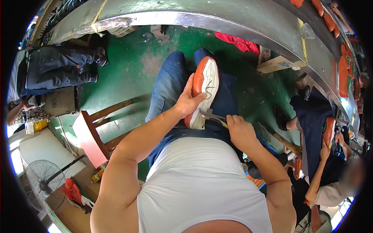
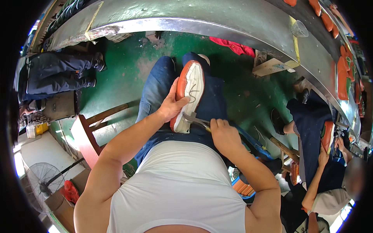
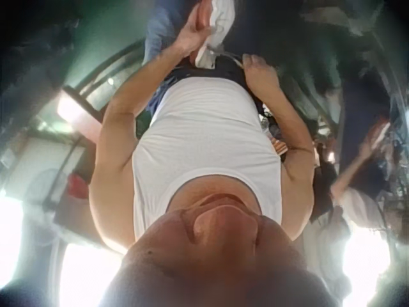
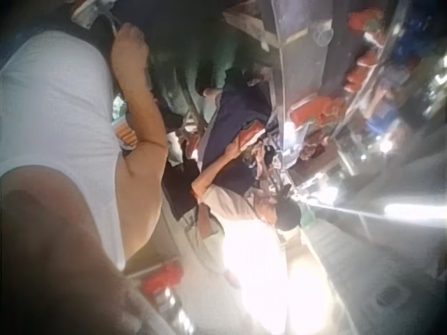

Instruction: Using lasting pliers and a hammer to pull and secure the shoe upper onto the last and trim excess material.

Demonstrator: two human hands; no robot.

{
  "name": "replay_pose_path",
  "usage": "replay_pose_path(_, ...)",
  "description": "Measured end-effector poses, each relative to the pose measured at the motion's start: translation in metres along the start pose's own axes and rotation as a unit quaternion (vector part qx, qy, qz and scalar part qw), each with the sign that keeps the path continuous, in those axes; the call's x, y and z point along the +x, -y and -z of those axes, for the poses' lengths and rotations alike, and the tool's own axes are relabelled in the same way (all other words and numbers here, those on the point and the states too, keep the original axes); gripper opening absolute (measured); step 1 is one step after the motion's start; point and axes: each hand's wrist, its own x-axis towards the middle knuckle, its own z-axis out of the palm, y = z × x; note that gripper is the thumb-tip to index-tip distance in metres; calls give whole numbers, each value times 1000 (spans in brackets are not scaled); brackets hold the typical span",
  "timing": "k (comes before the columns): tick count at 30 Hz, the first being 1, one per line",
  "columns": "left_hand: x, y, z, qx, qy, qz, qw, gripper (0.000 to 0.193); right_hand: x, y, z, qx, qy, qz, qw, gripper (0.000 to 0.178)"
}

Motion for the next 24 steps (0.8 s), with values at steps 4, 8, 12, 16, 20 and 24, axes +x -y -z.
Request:
replay_pose_path(4, 12, 23, 4, 200, -70, -74, 974, 95, 0, -8, 6, 88, 121, -36, 988, 19)
replay_pose_path(8, -17, 18, 5, 416, -13, -73, 906, 98, 23, -61, 7, 447, 374, -173, 794, 20)
replay_pose_path(12, -40, 27, 15, 328, 18, -19, 944, 99, 25, -69, 6, 519, 404, -165, 735, 24)
replay_pose_path(16, -35, 37, 8, 322, -63, -44, 944, 98, 24, -48, 43, 410, 316, -170, 838, 26)
replay_pose_path(20, -32, 46, 8, 322, -75, -61, 942, 104, 27, 3, 17, 343, -8, -16, 939, 42)
replay_pose_path(24, -35, 12, 22, 147, -17, 23, 989, 98, 33, -11, -15, 320, 41, -61, 944, 35)
